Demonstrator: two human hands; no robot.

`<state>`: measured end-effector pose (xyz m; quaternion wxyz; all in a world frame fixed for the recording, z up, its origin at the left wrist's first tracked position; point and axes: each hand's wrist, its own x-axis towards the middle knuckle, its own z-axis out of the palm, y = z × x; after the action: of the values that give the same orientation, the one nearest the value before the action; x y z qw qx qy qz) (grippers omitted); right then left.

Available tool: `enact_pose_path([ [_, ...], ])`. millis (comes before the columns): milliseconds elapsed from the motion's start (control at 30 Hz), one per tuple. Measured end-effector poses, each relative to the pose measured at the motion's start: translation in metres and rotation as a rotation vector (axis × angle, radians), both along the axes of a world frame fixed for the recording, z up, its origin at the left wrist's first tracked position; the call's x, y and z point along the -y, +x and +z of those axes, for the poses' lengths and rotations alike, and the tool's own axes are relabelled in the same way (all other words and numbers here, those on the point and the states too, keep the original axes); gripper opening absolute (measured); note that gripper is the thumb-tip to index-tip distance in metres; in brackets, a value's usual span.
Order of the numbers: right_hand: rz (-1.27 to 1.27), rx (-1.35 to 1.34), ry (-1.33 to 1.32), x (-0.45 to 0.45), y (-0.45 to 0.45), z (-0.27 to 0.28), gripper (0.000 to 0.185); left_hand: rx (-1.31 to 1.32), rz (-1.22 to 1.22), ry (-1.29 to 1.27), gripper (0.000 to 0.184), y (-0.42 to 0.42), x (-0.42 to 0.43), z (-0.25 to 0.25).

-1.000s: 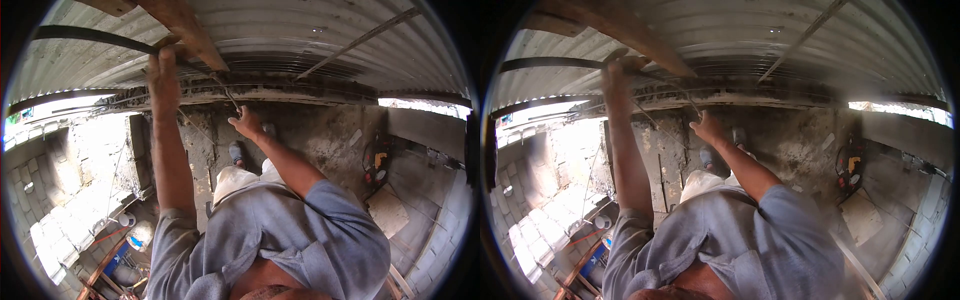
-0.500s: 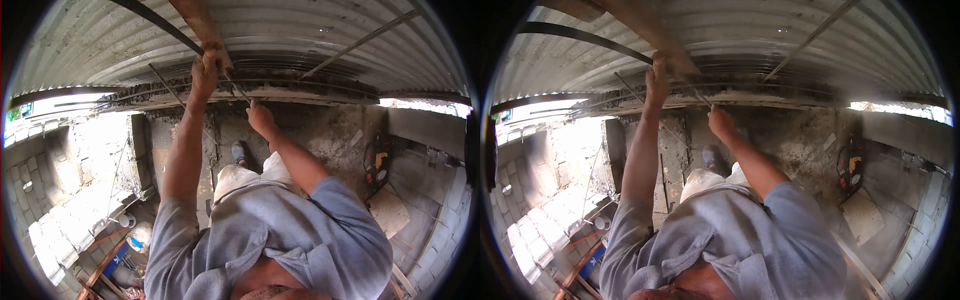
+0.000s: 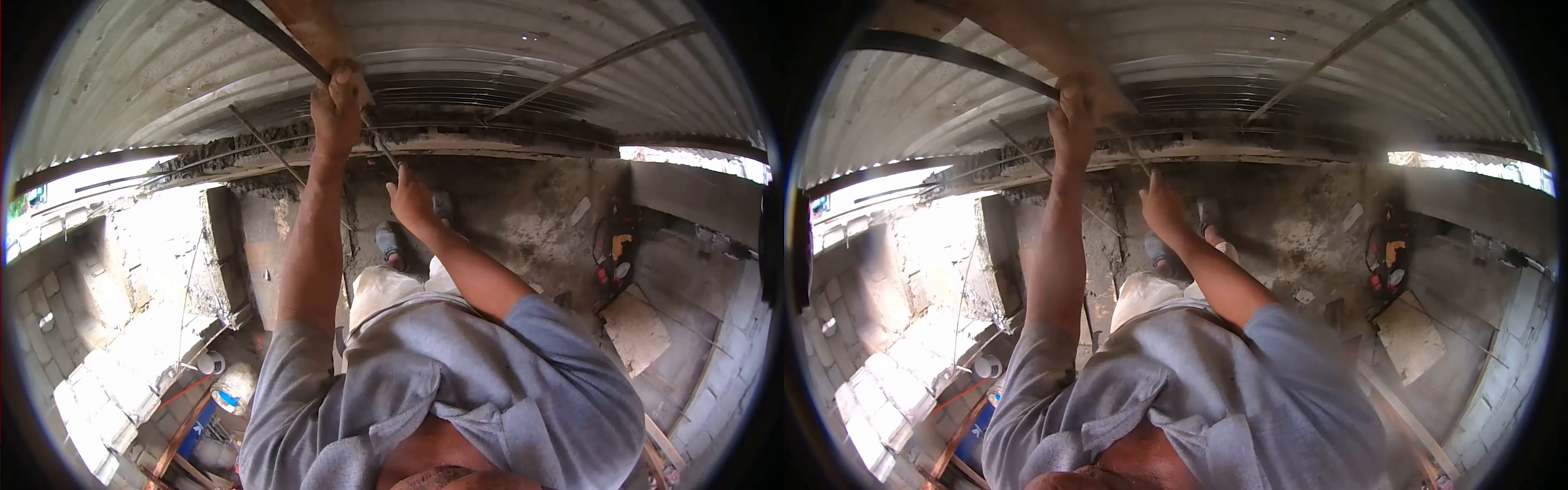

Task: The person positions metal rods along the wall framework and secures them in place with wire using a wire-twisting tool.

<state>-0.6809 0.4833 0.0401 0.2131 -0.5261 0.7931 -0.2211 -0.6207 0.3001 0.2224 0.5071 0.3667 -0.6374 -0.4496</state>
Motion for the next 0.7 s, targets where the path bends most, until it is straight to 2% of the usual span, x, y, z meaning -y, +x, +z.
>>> enact_pose_path([
  [67, 0.007, -0.014, -0.01, -0.001, 0.001, -0.003, 0.059, 0.001, -0.017, 0.0, 0.043, -0.001, -0.001, 0.0],
  [133, -0.011, -0.007, -0.018, -0.004, 0.005, -0.004, 0.058, -0.075, -0.148, -0.006, 0.044, 0.002, -0.001, 0.005],
  [300, -0.051, 0.022, -0.081, -0.001, 0.007, 0.009, 0.054, 0.054, 0.078, -0.1, 0.051, -0.009, -0.005, 0.008],
  [367, -0.02, 0.201, 0.151, 0.001, 0.004, 0.028, 0.056, -0.007, 0.209, -0.068, 0.054, -0.015, -0.009, 0.004],
  [400, -0.024, 0.201, 0.151, 0.002, 0.001, 0.037, 0.056, -0.008, 0.205, -0.068, 0.054, -0.013, -0.008, 0.002],
  [467, 0.006, 0.264, 0.276, 0.005, -0.001, 0.049, 0.056, 0.029, -0.035, -0.056, 0.056, -0.002, -0.002, 0.004],
  [600, -0.007, 0.275, 0.23, 0.005, 0.014, 0.018, 0.052, -0.051, -0.078, 0.041, 0.058, -0.001, -0.002, 0.002],
  [667, -0.029, 0.316, 0.053, 0.006, 0.024, 0.0, 0.043, 0.053, -0.149, 0.042, 0.078, 0.002, 0.001, 0.002],
  [700, -0.028, 0.317, 0.056, 0.006, 0.03, -0.003, 0.043, 0.054, -0.148, 0.045, 0.078, -0.002, -0.003, 0.003],
])
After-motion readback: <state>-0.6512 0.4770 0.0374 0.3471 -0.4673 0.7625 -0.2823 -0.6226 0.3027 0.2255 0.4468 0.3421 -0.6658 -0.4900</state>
